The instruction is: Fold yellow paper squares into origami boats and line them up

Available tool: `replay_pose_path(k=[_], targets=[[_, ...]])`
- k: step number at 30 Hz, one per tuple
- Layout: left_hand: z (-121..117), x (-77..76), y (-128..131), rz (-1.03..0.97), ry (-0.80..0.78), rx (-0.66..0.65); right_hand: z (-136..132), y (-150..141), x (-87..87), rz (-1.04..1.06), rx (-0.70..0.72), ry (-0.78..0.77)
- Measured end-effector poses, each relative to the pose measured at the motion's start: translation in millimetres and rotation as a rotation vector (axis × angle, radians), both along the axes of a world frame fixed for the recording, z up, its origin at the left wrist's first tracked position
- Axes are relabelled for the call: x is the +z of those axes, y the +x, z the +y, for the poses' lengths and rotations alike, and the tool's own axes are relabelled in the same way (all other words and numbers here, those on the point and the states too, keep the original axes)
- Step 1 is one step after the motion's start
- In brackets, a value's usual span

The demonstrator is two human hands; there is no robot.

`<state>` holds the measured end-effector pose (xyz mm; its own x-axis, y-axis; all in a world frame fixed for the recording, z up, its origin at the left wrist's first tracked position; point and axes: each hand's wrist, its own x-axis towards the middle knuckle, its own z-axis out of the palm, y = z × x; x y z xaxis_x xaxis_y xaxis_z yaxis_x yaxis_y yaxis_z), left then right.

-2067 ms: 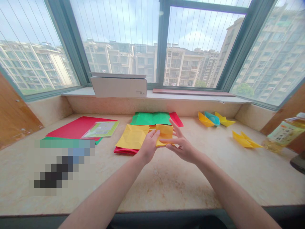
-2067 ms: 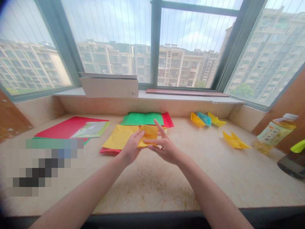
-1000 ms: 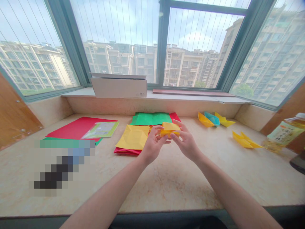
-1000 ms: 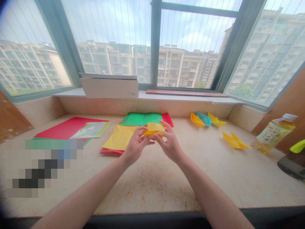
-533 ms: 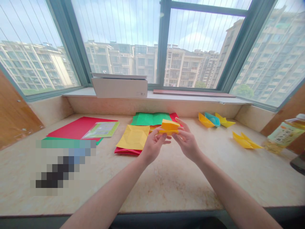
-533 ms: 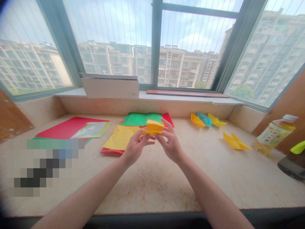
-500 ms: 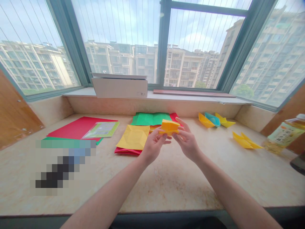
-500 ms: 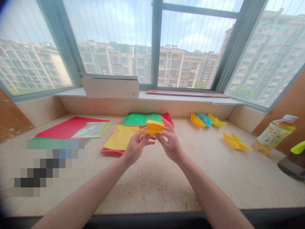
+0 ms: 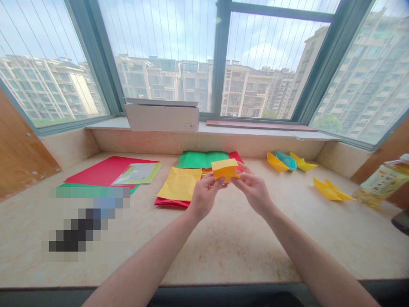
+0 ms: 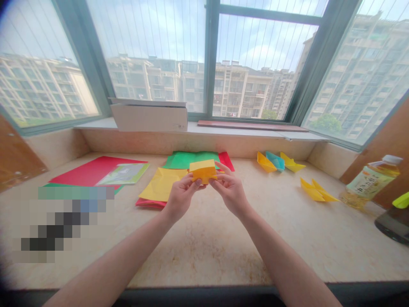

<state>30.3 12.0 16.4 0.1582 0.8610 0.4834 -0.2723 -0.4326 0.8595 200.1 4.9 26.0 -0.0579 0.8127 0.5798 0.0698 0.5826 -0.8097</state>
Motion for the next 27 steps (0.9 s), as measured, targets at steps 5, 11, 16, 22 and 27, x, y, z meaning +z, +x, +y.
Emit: replay_pose_path(k=[5,11,16,22,27], targets=[[-1.6,1.7,0.0,-0.012,-0.052,-0.011,0.4,0.7,1.3,-0.012,0.053,-0.009],[-2.3,1.4,1.3,-0.068,-0.107,-0.052,1.0,-1.6,-0.5,0.051,0.060,-0.054],[1.1,-1.8,2.8,-0.122,-0.119,-0.011,2.8,-5.0,-5.0,0.148,0.084,-0.114],[1.7,-1.7,3.6,-0.176,-0.144,-0.009,2.5,-7.3,-3.9,0.240,0.112,-0.127],[-2.4,2.2,2.4,-0.155,-0.185,-0.014,1.4,-7.2,-0.8,0.238,0.108,-0.156]])
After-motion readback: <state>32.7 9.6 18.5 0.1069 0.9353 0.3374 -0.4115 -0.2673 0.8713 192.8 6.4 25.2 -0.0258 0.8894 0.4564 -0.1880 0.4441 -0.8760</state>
